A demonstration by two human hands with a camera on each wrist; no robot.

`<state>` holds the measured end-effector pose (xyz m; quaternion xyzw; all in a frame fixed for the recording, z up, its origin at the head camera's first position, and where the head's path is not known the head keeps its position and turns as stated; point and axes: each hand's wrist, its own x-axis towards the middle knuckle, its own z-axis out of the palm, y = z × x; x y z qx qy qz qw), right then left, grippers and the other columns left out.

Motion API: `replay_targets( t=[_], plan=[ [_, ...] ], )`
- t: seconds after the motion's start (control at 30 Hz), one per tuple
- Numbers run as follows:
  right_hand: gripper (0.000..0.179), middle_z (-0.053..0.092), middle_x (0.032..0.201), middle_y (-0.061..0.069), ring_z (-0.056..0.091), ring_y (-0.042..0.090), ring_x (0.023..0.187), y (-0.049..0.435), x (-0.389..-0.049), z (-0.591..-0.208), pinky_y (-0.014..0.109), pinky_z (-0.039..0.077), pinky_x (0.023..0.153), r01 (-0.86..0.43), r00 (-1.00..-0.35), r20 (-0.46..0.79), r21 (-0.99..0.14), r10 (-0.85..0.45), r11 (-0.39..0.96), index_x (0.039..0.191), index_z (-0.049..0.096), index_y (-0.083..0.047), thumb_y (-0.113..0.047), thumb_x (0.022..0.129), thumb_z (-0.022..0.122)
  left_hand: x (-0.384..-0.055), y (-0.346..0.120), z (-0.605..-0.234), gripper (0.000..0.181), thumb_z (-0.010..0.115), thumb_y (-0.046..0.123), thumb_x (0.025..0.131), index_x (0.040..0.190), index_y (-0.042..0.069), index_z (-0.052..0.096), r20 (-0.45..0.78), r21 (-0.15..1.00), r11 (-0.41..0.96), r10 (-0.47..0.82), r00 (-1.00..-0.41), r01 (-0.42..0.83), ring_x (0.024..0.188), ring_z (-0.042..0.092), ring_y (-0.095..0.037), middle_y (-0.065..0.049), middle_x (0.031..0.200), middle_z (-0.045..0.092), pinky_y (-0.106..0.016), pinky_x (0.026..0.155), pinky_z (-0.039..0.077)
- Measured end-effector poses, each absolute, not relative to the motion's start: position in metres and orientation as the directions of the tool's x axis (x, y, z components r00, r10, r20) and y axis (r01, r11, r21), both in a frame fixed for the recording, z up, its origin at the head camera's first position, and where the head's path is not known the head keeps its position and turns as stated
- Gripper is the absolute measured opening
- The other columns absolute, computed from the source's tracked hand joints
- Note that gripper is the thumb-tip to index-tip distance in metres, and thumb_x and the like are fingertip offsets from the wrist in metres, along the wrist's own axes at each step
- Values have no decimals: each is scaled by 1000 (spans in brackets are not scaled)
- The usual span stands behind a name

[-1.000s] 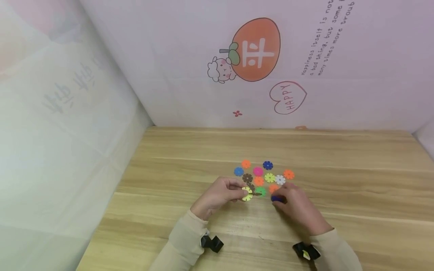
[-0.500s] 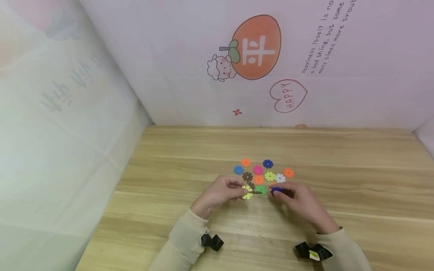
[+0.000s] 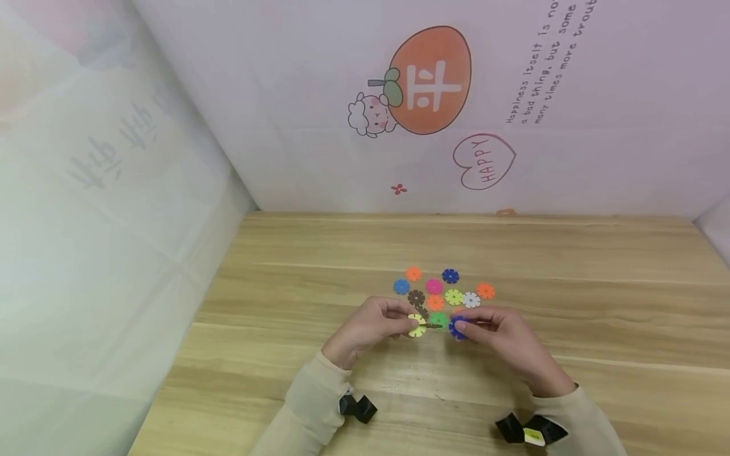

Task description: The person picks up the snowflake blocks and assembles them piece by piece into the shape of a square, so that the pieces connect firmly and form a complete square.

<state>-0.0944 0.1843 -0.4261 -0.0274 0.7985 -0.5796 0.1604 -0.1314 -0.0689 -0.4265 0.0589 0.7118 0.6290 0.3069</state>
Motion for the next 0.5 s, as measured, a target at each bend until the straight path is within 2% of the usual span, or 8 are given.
replay_targets(
  t=[0.13, 0.23, 0.43, 0.5],
  plan=[
    [34, 71, 107, 12, 71, 13, 89, 183, -93, -423, 33, 59, 82, 188, -941, -248, -949, -231, 254, 117, 67, 5, -19, 93, 69, -131, -67, -428, 20, 72, 9, 89, 108, 1, 71, -363, 931, 208, 471, -804, -298, 78, 67, -11, -3, 92, 72, -41, 82, 57],
    [34, 73, 101, 8, 71, 14, 87, 180, -92, -420, 34, 59, 82, 229, -938, -274, -949, -211, 216, 114, 68, 6, -19, 92, 71, -131, -66, -428, 19, 72, 9, 89, 107, 1, 71, -361, 932, 209, 477, -802, -295, 80, 68, -12, -4, 92, 72, -42, 83, 58],
    [31, 74, 92, 0, 71, 13, 83, 176, -92, -419, 33, 59, 78, 261, -941, -292, -948, -171, 184, 110, 69, 5, -20, 92, 71, -132, -65, -427, 18, 71, 8, 89, 106, 0, 71, -364, 931, 203, 481, -797, -303, 80, 68, -12, -3, 91, 72, -41, 83, 58],
    [31, 74, 91, -1, 71, 13, 82, 175, -91, -419, 32, 59, 76, 261, -942, -291, -949, -168, 179, 109, 69, 5, -20, 92, 71, -132, -65, -427, 18, 71, 8, 89, 105, 0, 71, -366, 930, 205, 482, -796, -304, 82, 68, -16, -3, 90, 72, -41, 82, 58]
  ],
)
